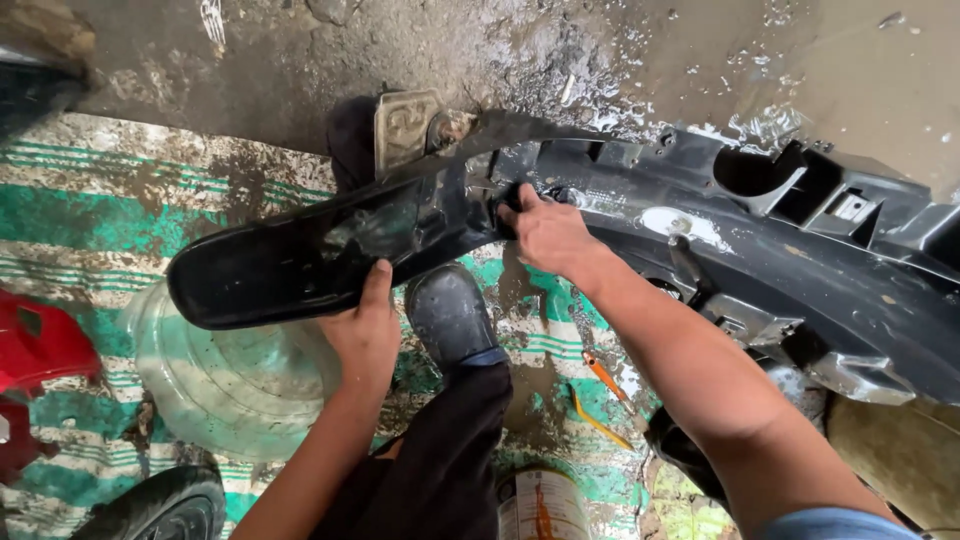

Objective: Cleaning a motorcycle fender using a rag and water from a bucket.

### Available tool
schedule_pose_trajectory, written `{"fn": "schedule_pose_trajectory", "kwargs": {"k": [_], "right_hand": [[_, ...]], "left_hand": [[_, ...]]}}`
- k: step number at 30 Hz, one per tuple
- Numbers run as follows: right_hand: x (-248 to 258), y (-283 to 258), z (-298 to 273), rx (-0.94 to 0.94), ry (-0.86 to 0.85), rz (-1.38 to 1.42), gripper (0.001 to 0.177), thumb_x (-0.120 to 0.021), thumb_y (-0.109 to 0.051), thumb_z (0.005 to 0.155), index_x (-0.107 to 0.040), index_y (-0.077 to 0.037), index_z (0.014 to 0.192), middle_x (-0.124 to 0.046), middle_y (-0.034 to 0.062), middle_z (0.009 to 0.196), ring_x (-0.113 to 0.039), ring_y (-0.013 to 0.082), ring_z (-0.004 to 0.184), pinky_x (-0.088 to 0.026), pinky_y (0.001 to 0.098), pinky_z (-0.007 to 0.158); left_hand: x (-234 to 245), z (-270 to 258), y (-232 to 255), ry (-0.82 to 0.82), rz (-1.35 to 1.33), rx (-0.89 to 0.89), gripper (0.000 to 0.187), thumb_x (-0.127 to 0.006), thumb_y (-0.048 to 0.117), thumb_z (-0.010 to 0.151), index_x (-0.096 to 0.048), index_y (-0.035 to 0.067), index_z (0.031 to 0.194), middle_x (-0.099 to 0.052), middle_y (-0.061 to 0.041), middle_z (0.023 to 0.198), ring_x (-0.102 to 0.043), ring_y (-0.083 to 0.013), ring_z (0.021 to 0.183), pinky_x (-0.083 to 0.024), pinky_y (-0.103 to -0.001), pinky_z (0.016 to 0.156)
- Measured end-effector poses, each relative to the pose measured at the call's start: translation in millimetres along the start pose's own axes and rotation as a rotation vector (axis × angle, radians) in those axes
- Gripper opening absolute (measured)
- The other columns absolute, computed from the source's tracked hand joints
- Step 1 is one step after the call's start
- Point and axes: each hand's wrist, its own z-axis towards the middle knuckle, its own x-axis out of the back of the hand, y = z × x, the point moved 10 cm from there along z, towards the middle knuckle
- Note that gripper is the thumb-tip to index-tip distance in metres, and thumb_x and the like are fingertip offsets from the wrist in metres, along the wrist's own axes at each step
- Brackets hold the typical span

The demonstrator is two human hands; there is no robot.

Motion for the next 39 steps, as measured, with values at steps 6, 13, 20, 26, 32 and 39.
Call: {"fn": "schedule_pose_trajectory", "kwargs": {"k": [6,13,20,26,32,39], "right_hand": [[64,-15,-50,0.012,-0.045,0.146,0.051,-0.066,-0.023,0.096,-0.073,-0.032,0.146,-0.053,0.0055,0.137,-0.081,0.0412,0.100,-0.068,0.0538,0.092],[32,-7,-27,0.012,-0.083,0.110,0.044,-0.059,-0.023,0.099,-0.080,-0.023,0.138,-0.054,0.0060,0.138,-0.079,0.0384,0.105,-0.066,0.0532,0.094],[10,1,-10,0.027,-0.102,0.035,0.040,-0.077,-0.040,0.090,-0.087,-0.022,0.125,-0.053,0.0050,0.147,-0.077,0.0407,0.120,-0.064,0.0610,0.103],[52,-31,-54,0.055,-0.174,0.134,0.050,-0.053,-0.021,0.105,-0.072,-0.018,0.152,-0.058,0.0103,0.141,-0.077,0.0416,0.122,-0.063,0.0524,0.109],[46,-18,-23,-0.070,-0.160,0.070,0.043,-0.053,-0.022,0.100,-0.082,-0.009,0.130,-0.056,0.0086,0.148,-0.079,0.0365,0.112,-0.064,0.0530,0.099],[135,-50,-109,0.001,-0.198,0.222,0.062,-0.050,-0.017,0.103,-0.062,-0.036,0.162,-0.057,0.0094,0.147,-0.077,0.0429,0.116,-0.064,0.0525,0.101]], "left_hand": [[2,-5,-22,0.048,0.142,0.129,0.056,-0.081,-0.002,0.103,-0.058,0.007,0.154,-0.066,-0.010,0.148,-0.059,-0.0300,0.148,-0.052,-0.056,0.116],[-10,10,12,0.041,0.426,-0.066,0.050,-0.081,-0.002,0.105,-0.063,0.004,0.151,-0.071,-0.013,0.141,-0.064,-0.0317,0.142,-0.054,-0.054,0.118],[-5,3,-17,0.029,0.237,0.042,0.058,-0.082,0.001,0.103,-0.059,0.007,0.156,-0.069,-0.010,0.148,-0.063,-0.0296,0.144,-0.054,-0.051,0.119],[-3,3,-9,0.007,0.494,0.024,0.045,-0.081,0.007,0.109,-0.063,0.005,0.150,-0.072,-0.017,0.143,-0.064,-0.0352,0.141,-0.053,-0.054,0.117],[11,-18,-31,0.077,0.103,0.177,0.065,-0.082,0.006,0.104,-0.053,0.010,0.162,-0.062,-0.015,0.158,-0.053,-0.0345,0.153,-0.046,-0.058,0.127],[6,-14,-31,0.073,0.168,0.197,0.064,-0.081,0.008,0.106,-0.051,0.010,0.162,-0.062,-0.011,0.156,-0.053,-0.0331,0.153,-0.048,-0.057,0.125]]}}
